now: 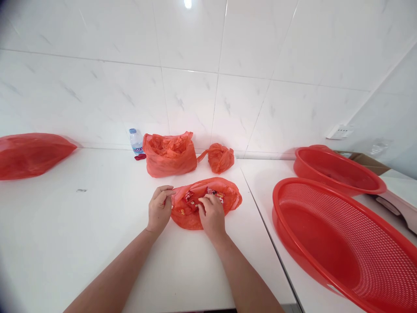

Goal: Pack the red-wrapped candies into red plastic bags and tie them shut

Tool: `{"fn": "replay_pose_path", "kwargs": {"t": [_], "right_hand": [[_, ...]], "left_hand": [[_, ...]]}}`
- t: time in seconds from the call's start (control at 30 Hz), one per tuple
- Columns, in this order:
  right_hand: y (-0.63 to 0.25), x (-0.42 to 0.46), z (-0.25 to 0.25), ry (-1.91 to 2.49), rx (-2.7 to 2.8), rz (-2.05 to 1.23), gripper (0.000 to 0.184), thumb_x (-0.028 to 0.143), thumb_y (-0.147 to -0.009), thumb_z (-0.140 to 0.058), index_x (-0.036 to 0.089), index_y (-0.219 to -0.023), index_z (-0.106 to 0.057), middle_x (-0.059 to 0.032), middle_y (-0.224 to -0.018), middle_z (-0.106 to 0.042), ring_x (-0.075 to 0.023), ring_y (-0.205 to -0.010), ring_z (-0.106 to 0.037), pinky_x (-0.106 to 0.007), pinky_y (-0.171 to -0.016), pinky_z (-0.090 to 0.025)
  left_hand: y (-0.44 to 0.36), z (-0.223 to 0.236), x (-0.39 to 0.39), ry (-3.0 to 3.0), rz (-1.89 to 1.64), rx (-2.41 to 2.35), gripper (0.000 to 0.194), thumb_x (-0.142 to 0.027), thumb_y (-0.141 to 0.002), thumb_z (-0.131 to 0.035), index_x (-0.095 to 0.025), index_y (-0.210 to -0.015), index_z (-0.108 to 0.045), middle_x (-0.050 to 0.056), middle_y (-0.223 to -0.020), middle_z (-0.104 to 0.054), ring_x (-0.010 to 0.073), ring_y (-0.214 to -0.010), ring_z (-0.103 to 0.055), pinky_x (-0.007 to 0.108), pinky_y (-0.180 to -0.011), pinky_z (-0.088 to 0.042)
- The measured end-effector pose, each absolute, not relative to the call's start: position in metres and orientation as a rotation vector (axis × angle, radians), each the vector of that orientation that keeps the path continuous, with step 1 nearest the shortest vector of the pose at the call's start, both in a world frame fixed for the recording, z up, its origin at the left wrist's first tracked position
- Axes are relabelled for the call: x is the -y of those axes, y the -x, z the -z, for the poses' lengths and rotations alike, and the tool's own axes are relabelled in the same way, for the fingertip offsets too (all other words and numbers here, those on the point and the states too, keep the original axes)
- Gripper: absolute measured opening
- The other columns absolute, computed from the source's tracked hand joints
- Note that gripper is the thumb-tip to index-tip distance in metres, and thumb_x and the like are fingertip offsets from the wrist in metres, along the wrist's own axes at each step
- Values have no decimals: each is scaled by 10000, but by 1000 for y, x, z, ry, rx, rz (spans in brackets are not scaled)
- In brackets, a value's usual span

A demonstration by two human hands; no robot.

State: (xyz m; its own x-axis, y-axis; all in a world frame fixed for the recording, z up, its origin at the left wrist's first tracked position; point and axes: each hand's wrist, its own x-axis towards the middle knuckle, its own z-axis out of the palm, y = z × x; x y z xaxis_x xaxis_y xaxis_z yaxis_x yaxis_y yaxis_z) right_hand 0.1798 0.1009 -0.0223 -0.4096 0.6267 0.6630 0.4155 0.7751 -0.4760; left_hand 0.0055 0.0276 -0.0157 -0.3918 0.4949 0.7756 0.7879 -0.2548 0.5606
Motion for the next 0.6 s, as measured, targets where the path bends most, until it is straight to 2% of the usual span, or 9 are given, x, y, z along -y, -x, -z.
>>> {"fn": "replay_pose_path", "kwargs": {"t": [0.2,0.3,0.43,0.6], "right_hand": [[-175,-98,32,892,2321,-209,249,151,-744,-624,184,-988,-667,-82,-955,-620,-254,-920,-545,-403,-843,-470],[-175,-100,34,956,2281,-306,196,175,-796,-567,188,-961,-671,-80,-970,-633,-245,-926,-563,-388,-824,-477],[-177,-105,34,1066,2056,-565,256,264,-879,-456,183,-1021,-653,-80,-1034,-663,-225,-975,-587,-381,-869,-468],[-181,-108,29,1140,1910,-722,303,320,-882,-420,202,-1084,-612,-63,-1050,-674,-219,-958,-609,-381,-857,-461]], "left_hand": [[-6,16,-27,1568,1696,1754,244,-51,-843,-439,-207,-858,-627,44,-1021,-583,156,-936,-581,312,-799,-511],[-7,16,-27,1573,1695,1752,250,-48,-839,-435,-207,-856,-628,45,-1015,-587,155,-925,-585,309,-785,-514],[-7,15,-27,1582,1718,1740,255,-50,-839,-425,-204,-854,-627,50,-1013,-584,158,-928,-579,310,-776,-515],[-7,16,-27,1596,1727,1736,266,-39,-831,-425,-208,-853,-629,45,-1012,-583,155,-931,-579,302,-774,-511]]}}
